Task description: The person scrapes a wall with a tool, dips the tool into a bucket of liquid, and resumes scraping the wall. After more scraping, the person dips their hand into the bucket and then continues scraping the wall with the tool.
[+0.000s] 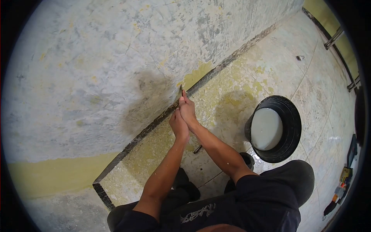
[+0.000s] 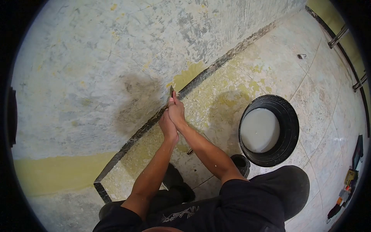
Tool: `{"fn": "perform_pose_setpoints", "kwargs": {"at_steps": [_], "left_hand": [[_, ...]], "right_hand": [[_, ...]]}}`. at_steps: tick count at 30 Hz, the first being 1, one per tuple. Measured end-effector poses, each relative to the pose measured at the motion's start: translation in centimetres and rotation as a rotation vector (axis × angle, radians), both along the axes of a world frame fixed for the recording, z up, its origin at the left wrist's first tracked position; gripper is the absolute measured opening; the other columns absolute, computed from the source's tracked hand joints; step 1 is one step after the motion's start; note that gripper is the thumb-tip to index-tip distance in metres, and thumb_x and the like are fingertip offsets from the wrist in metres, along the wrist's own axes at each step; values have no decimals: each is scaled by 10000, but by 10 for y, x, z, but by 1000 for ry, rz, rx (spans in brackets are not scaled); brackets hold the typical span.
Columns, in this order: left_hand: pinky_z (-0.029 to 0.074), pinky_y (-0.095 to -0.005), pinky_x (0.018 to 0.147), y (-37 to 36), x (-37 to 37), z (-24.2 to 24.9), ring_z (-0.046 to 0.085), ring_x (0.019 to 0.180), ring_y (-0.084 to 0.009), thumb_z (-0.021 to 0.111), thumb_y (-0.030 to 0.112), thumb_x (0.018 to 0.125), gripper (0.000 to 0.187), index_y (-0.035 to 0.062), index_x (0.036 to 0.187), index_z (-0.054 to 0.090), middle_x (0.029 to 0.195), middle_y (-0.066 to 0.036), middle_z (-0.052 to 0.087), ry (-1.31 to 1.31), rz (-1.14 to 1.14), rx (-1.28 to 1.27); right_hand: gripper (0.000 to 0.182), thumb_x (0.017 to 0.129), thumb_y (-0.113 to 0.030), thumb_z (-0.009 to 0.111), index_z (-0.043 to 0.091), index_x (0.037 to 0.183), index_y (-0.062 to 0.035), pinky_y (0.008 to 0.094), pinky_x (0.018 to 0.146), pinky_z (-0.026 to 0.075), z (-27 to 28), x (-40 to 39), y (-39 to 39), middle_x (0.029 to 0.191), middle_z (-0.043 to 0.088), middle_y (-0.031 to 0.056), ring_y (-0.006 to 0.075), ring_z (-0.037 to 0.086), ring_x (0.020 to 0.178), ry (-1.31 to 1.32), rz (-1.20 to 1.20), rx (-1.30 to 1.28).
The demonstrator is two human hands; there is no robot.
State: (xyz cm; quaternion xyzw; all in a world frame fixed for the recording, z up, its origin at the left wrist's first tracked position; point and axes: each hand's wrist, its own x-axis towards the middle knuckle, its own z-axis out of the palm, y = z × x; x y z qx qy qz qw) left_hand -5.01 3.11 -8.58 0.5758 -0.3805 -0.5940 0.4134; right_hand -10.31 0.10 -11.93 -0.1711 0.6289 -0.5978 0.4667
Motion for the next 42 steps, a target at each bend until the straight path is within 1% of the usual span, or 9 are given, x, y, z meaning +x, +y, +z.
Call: {"fn": "perform_pose_setpoints", "kwargs": {"at_steps": [5, 12, 15, 17, 20, 23, 31, 33, 42], "left_hand": [[447, -291, 736, -3, 2, -7, 570, 831, -137, 502, 234, 939, 257, 15, 933, 636, 921, -55, 619, 70, 25, 42], [443, -276, 730, -15, 15, 24, 557, 817, -124, 491, 236, 945, 298, -21, 961, 639, 907, -53, 622, 60, -51, 15], [444, -277, 730, -13, 13, 26, 557, 815, -124, 489, 235, 945, 304, -29, 961, 637, 904, -58, 622, 54, -46, 26], [444, -277, 731, -12, 10, 23, 557, 815, -123, 486, 233, 947, 306, -33, 958, 636, 901, -60, 621, 47, -47, 7], [449, -280, 738, -11, 8, 9, 564, 825, -129, 482, 238, 956, 316, -38, 966, 634, 914, -69, 626, -13, -60, 44], [451, -284, 743, -5, 3, 4, 569, 830, -132, 488, 246, 959, 316, -35, 975, 632, 927, -68, 629, 89, -31, 57], [449, -276, 728, -13, 11, 22, 567, 802, -126, 510, 214, 936, 257, -7, 926, 641, 902, -49, 622, 44, -37, 31], [450, -278, 744, -12, 13, 5, 573, 835, -132, 507, 231, 943, 288, -19, 948, 651, 931, -60, 632, 28, -40, -7], [449, -276, 768, -10, 0, 5, 573, 864, -136, 512, 251, 943, 324, -38, 979, 656, 956, -92, 642, 47, -13, 61]], "right_hand": [[507, 960, -239, 447, 366, 1420, -41, 298, 940, 404, 6, 0, 3, 1282, 554, 235, 264, 568, 1115, -38, -31, -55], [519, 965, -233, 443, 336, 1438, -49, 302, 932, 411, 15, 20, -13, 1303, 542, 224, 251, 565, 1101, -154, -129, -21], [525, 963, -229, 457, 333, 1444, -58, 304, 854, 444, 9, 22, -13, 1195, 612, 197, 227, 592, 969, -140, -185, -42], [524, 959, -219, 471, 342, 1441, -59, 293, 746, 454, 31, 13, -2, 996, 655, 126, 179, 567, 805, -235, -135, 3], [520, 955, -208, 480, 352, 1438, -64, 276, 660, 437, 15, 8, -2, 833, 609, 60, 137, 512, 692, -197, -116, -38], [518, 954, -209, 482, 358, 1438, -70, 272, 644, 434, -1, 6, -3, 815, 598, 51, 124, 505, 672, -69, -118, -75], [489, 977, -249, 456, 379, 1427, -72, 280, 647, 437, 25, 16, -4, 831, 599, 48, 125, 487, 664, -195, -193, -62], [483, 984, -257, 445, 382, 1425, -70, 279, 646, 437, 23, 14, -3, 832, 598, 46, 125, 486, 661, -191, -194, -69], [496, 991, -285, 422, 378, 1415, -33, 273, 728, 443, 3, 4, -4, 923, 631, 101, 137, 534, 769, -106, -106, -48]]}}
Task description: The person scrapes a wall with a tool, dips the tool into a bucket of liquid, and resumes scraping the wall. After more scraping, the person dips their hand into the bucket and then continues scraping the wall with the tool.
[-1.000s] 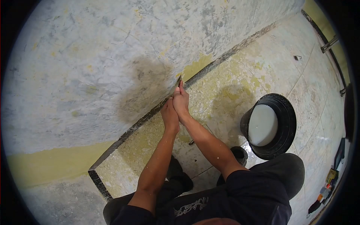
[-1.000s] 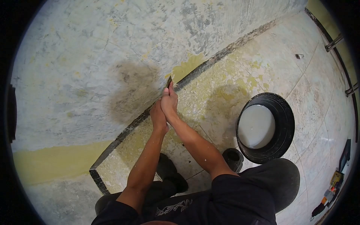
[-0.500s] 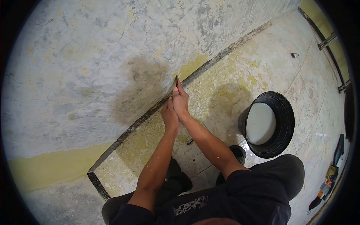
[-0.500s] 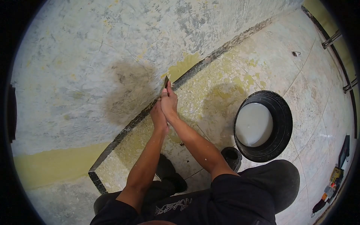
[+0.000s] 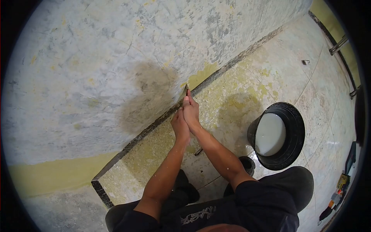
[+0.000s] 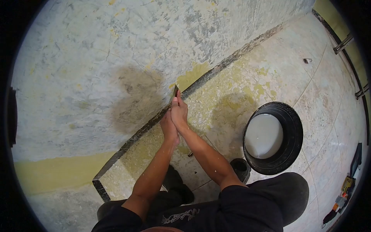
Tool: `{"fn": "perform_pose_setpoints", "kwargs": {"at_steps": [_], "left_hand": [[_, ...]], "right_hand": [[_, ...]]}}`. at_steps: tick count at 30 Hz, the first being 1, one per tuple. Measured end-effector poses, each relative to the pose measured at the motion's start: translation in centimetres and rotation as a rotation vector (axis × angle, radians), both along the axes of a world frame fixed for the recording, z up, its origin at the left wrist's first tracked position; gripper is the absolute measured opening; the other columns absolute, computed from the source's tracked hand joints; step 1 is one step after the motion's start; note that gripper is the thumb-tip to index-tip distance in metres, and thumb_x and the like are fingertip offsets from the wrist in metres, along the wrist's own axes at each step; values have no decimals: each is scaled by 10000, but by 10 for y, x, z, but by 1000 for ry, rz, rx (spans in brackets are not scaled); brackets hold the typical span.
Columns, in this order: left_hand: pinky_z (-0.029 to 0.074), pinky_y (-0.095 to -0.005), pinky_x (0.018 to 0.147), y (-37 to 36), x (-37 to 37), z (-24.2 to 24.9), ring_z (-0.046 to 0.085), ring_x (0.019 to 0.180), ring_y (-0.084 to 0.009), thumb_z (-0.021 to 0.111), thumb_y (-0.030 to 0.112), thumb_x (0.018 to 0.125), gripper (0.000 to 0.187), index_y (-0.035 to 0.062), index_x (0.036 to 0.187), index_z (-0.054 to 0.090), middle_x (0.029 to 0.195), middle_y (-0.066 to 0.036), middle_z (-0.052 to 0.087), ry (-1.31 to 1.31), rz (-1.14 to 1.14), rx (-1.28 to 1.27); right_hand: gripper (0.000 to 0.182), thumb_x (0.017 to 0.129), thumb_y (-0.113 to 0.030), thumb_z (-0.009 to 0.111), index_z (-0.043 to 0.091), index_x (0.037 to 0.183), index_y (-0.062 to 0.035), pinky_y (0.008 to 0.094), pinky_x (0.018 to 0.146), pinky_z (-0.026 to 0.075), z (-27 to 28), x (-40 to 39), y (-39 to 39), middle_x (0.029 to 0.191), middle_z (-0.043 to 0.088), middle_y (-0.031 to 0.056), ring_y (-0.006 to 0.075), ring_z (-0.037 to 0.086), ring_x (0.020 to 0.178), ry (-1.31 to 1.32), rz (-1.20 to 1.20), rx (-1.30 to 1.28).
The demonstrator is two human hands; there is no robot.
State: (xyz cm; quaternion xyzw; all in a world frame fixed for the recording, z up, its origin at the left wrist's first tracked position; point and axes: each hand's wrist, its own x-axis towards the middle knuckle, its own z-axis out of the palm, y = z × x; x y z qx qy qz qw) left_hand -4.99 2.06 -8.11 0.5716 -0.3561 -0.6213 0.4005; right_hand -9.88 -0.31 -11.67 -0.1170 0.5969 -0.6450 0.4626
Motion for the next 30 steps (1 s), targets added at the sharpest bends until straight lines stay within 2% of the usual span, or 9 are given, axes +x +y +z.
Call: {"fn": "perform_pose_setpoints", "kwargs": {"at_steps": [2, 3, 5, 12, 17, 20, 22, 24, 30], "left_hand": [[448, -275, 773, -3, 5, -1, 573, 864, -140, 514, 251, 942, 326, -41, 980, 655, 954, -94, 643, -11, -16, 22], [445, -285, 750, -7, 7, 2, 568, 835, -139, 512, 240, 937, 303, -30, 957, 647, 930, -82, 634, -29, -40, 4], [441, -294, 727, -8, 13, 9, 562, 806, -139, 510, 229, 932, 281, -20, 934, 640, 906, -71, 626, -49, -53, -13], [447, -286, 765, 2, 6, 9, 569, 840, -144, 501, 251, 942, 344, -54, 996, 649, 912, -86, 641, -54, 4, -49], [450, -288, 739, -1, 8, 17, 560, 808, -134, 515, 212, 922, 274, -34, 931, 635, 901, -72, 626, -41, -30, -39], [446, -276, 725, -10, 10, 40, 562, 804, -128, 510, 201, 920, 278, -45, 942, 636, 895, -68, 631, -107, -91, -93], [445, -274, 726, -25, 14, 35, 565, 802, -131, 502, 191, 919, 287, -57, 969, 638, 891, -71, 638, -143, -151, -109], [446, -280, 730, -20, 12, 31, 565, 798, -131, 502, 216, 920, 309, -55, 950, 649, 871, -78, 636, -144, -132, -117], [447, -284, 730, 3, -11, 15, 567, 801, -134, 487, 235, 930, 332, -49, 921, 660, 853, -84, 635, -31, 20, -142]], "right_hand": [[492, 992, -282, 411, 379, 1412, -28, 301, 776, 450, -4, 6, -5, 965, 642, 143, 179, 565, 824, 179, -90, -23], [492, 992, -282, 411, 379, 1412, -28, 301, 776, 450, 2, 6, -5, 965, 642, 143, 179, 565, 824, 176, -84, -18], [494, 991, -281, 404, 375, 1413, -25, 322, 844, 446, 25, 6, -5, 1080, 640, 202, 231, 596, 923, -66, -42, 76], [500, 990, -280, 400, 364, 1421, -30, 319, 913, 415, 8, 7, -1, 1183, 603, 234, 259, 581, 1021, 43, -22, 23], [508, 990, -280, 392, 353, 1425, -22, 307, 898, 421, 7, 5, -3, 1176, 605, 230, 257, 575, 1021, 13, 2, 44], [513, 992, -267, 383, 326, 1437, -16, 291, 866, 431, 52, 6, -5, 1133, 617, 212, 230, 572, 983, -101, -50, 76], [514, 995, -263, 379, 317, 1441, -16, 285, 837, 434, 48, 4, -17, 1089, 621, 187, 205, 564, 933, -43, -115, 12], [505, 999, -254, 389, 324, 1438, -13, 278, 751, 437, 52, 0, -14, 988, 608, 119, 145, 519, 803, -41, -192, -81], [508, 986, -277, 440, 368, 1417, -18, 284, 724, 440, 34, -11, 1, 895, 624, 101, 150, 524, 749, 48, -41, -14]]}}
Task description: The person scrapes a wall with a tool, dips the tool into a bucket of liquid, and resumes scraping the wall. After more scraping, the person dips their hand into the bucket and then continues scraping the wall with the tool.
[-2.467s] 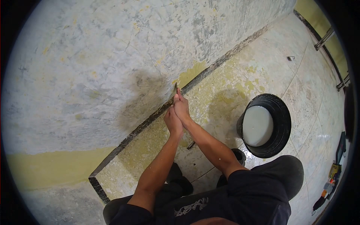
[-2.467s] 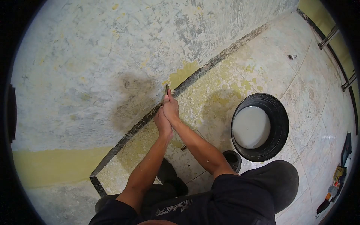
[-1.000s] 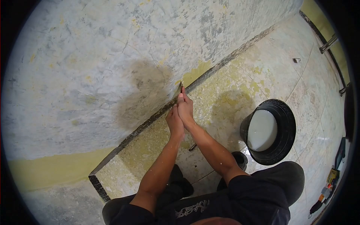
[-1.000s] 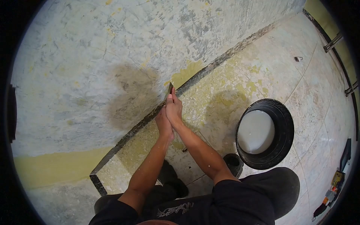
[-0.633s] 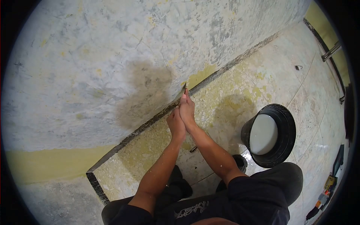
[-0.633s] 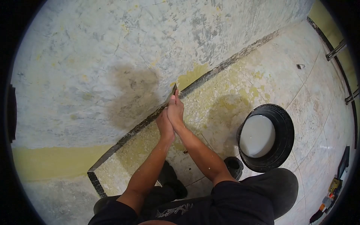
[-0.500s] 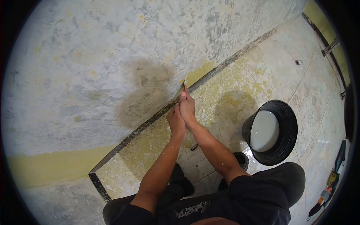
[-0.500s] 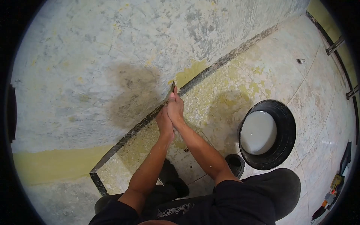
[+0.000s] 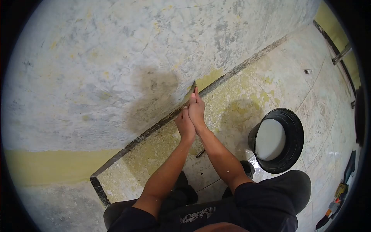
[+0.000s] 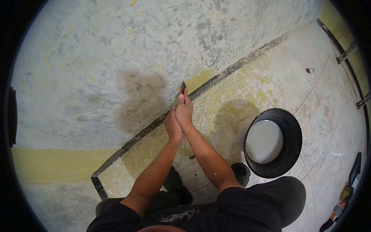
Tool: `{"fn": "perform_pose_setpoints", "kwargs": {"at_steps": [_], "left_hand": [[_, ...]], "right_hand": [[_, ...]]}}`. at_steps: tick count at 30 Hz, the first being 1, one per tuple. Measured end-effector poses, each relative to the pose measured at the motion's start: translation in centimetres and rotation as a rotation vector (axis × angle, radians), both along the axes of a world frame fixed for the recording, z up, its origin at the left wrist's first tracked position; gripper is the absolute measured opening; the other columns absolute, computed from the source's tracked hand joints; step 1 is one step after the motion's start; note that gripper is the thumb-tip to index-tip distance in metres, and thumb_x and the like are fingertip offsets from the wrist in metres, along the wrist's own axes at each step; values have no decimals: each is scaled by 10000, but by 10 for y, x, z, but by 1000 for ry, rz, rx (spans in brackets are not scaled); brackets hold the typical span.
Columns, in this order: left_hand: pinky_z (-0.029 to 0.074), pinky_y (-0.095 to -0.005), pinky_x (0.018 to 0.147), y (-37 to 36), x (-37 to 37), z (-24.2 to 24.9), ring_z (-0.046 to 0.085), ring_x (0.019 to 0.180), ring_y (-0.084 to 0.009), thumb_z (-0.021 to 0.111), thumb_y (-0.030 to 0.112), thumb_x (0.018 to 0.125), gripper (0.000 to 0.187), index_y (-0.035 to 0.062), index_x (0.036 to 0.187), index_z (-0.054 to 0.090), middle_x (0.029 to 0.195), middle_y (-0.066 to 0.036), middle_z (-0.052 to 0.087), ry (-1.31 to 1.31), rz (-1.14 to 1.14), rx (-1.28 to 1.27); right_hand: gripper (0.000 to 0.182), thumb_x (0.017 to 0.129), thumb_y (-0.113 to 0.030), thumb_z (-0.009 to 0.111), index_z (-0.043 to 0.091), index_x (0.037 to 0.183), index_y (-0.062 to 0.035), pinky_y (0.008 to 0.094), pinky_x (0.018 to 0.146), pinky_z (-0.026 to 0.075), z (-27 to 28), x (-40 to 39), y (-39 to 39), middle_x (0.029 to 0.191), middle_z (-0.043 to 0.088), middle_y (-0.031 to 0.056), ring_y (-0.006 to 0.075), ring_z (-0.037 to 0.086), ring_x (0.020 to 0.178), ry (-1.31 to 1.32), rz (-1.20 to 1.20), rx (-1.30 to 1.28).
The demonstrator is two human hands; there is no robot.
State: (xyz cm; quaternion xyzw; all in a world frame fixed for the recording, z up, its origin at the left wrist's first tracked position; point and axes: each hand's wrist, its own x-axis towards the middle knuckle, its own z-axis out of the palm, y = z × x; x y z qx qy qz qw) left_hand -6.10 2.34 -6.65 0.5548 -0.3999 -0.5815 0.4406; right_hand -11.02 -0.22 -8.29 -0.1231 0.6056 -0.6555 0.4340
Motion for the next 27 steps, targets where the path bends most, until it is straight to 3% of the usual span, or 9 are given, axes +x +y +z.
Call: {"fn": "perform_pose_setpoints", "kwargs": {"at_steps": [4, 8, 11, 13, 17, 22, 27], "left_hand": [[443, -265, 724, 11, 7, -8, 561, 797, -120, 508, 204, 935, 247, -1, 905, 642, 886, -49, 617, 108, 59, 11], [448, -268, 723, 7, 14, -19, 567, 800, -122, 510, 203, 935, 245, -1, 899, 641, 881, -47, 617, 77, 47, 35], [453, -266, 737, 6, 9, -13, 570, 806, -126, 485, 213, 938, 308, -40, 954, 659, 877, -67, 634, 112, 56, 62], [452, -267, 737, 2, 13, -10, 568, 803, -121, 492, 205, 937, 300, -43, 950, 661, 868, -62, 632, 59, 45, 51], [450, -263, 712, -8, 24, 2, 570, 782, -119, 529, 198, 922, 248, -14, 936, 657, 890, -53, 633, 0, -17, 42], [449, -262, 708, -22, 9, 23, 563, 774, -115, 524, 196, 923, 269, -41, 924, 650, 862, -49, 631, -142, -165, 49], [451, -268, 757, -15, -17, 3, 573, 811, -133, 494, 239, 942, 332, -36, 999, 671, 902, -79, 660, -58, -126, 43]], "right_hand": [[500, 977, -289, 458, 389, 1409, -48, 305, 731, 456, -14, 11, 3, 851, 634, 157, 190, 568, 749, 204, 43, 18], [493, 973, -285, 459, 386, 1416, -81, 317, 736, 461, -11, 13, 5, 861, 634, 192, 212, 585, 756, 217, 17, -3], [494, 972, -282, 460, 381, 1422, -93, 319, 730, 461, -17, 11, 3, 842, 630, 167, 201, 573, 748, 262, 13, -8], [500, 971, -283, 460, 381, 1421, -79, 309, 719, 455, 0, 10, 6, 815, 620, 138, 181, 554, 732, 89, 43, 28], [512, 971, -276, 464, 372, 1422, -52, 292, 704, 446, -7, 20, -6, 833, 612, 100, 164, 534, 717, 25, 4, 34], [507, 994, -240, 430, 329, 1445, -32, 252, 619, 402, 13, 3, -14, 844, 564, 15, 105, 457, 672, -257, -186, -81], [499, 1000, -242, 415, 328, 1448, -38, 241, 587, 383, 4, -23, -9, 794, 528, -8, 83, 414, 642, -192, -115, -36]]}}
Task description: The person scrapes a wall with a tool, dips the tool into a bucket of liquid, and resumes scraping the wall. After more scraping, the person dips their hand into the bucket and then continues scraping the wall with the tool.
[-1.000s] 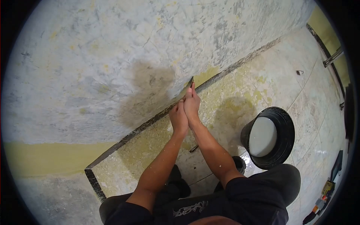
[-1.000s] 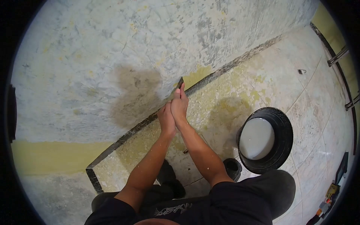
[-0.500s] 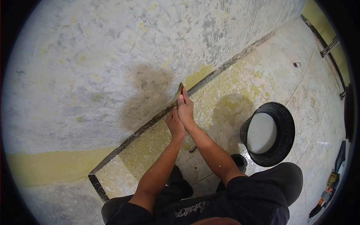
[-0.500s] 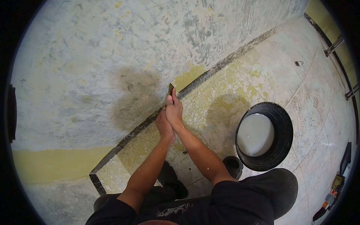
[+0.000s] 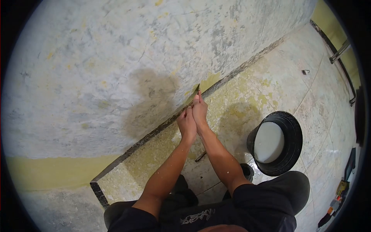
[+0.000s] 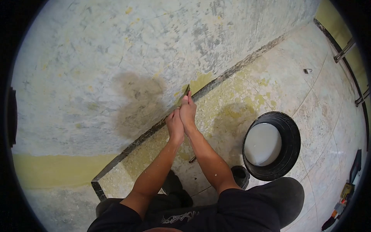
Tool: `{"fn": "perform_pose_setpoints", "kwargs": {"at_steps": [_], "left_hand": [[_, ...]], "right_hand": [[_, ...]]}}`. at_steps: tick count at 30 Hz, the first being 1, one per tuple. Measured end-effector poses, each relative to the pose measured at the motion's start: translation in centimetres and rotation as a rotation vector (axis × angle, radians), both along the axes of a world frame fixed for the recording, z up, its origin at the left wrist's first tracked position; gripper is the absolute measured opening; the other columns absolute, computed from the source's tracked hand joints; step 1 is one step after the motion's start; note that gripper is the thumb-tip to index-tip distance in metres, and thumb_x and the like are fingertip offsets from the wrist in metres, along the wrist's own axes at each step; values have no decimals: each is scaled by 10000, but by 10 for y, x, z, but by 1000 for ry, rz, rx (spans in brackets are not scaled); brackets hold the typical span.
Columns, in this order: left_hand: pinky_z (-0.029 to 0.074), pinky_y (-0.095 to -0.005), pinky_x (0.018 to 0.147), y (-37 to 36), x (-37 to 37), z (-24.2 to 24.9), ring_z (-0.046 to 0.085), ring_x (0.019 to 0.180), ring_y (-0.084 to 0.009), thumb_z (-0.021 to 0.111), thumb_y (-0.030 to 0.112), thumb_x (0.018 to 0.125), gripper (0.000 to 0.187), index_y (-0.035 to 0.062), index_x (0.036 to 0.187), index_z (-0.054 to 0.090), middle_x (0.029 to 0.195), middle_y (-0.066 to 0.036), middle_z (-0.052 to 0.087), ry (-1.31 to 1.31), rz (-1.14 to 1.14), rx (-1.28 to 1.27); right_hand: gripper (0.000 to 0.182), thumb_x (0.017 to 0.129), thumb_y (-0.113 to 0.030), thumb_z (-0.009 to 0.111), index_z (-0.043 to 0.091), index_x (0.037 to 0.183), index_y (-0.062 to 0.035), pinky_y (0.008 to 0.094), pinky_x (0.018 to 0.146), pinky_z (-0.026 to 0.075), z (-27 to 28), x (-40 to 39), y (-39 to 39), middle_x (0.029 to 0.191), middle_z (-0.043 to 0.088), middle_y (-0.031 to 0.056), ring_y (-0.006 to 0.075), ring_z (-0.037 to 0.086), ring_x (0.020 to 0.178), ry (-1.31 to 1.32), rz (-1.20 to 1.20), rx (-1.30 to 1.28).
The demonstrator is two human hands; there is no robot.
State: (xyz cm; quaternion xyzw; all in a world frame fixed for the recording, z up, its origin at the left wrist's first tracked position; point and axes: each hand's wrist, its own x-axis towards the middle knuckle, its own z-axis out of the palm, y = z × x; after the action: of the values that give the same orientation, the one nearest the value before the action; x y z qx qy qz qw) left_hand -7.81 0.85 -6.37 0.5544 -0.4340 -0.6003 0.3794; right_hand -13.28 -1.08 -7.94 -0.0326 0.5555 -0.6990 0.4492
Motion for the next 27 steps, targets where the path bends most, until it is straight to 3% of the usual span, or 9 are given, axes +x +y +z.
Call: {"fn": "perform_pose_setpoints", "kwargs": {"at_steps": [6, 10, 13, 15, 19, 21, 24, 27], "left_hand": [[451, -271, 761, 8, 14, -12, 581, 815, -137, 490, 224, 941, 326, -41, 1005, 669, 900, -89, 658, 32, 74, -15], [449, -272, 727, 23, 32, -21, 568, 774, -134, 491, 211, 936, 312, -53, 908, 657, 851, -77, 642, 24, 149, -65], [446, -273, 705, 25, 27, -16, 556, 757, -126, 495, 205, 932, 309, -55, 862, 646, 834, -68, 635, 33, 185, -93], [445, -273, 697, 25, 27, -15, 552, 754, -122, 496, 203, 930, 307, -56, 855, 642, 832, -64, 634, 54, 176, -63], [444, -272, 700, 12, 33, 4, 554, 762, -123, 495, 202, 924, 311, -66, 905, 652, 840, -68, 636, -19, 122, -38], [444, -272, 704, 0, 35, 17, 556, 765, -128, 495, 203, 922, 315, -68, 922, 655, 846, -71, 639, -68, 65, -53], [444, -271, 718, -8, 31, 17, 567, 774, -141, 493, 212, 921, 325, -68, 938, 658, 866, -84, 648, -29, -42, -17], [445, -272, 725, 0, 20, -6, 576, 779, -147, 489, 218, 921, 334, -67, 943, 663, 868, -90, 654, -69, 28, -102]], "right_hand": [[513, 984, -275, 439, 352, 1429, -37, 270, 617, 412, -12, 15, 6, 747, 549, 29, 121, 468, 656, 194, 85, 51], [499, 973, -279, 455, 373, 1424, -82, 296, 650, 435, -21, 37, 12, 736, 565, 90, 157, 514, 672, 236, 96, 42], [506, 967, -277, 466, 376, 1423, -76, 300, 704, 446, -21, 35, 13, 802, 600, 123, 179, 535, 720, 318, 146, -3], [509, 962, -272, 477, 384, 1419, -71, 312, 766, 446, -14, 28, 15, 896, 624, 160, 205, 542, 784, 190, 241, 69], [513, 967, -271, 465, 377, 1416, -40, 319, 801, 436, -18, 40, 4, 953, 626, 174, 217, 531, 820, 244, 145, 53], [519, 974, -273, 445, 366, 1410, -3, 317, 818, 437, -2, 39, -6, 1015, 633, 190, 219, 557, 860, 58, -25, 43], [525, 980, -281, 427, 359, 1405, 21, 322, 839, 438, 6, 28, -5, 1076, 632, 198, 230, 577, 894, -22, -14, 36], [522, 979, -289, 431, 362, 1411, -5, 328, 803, 446, -19, 26, -7, 1020, 643, 196, 236, 587, 869, 226, 11, 32]]}}
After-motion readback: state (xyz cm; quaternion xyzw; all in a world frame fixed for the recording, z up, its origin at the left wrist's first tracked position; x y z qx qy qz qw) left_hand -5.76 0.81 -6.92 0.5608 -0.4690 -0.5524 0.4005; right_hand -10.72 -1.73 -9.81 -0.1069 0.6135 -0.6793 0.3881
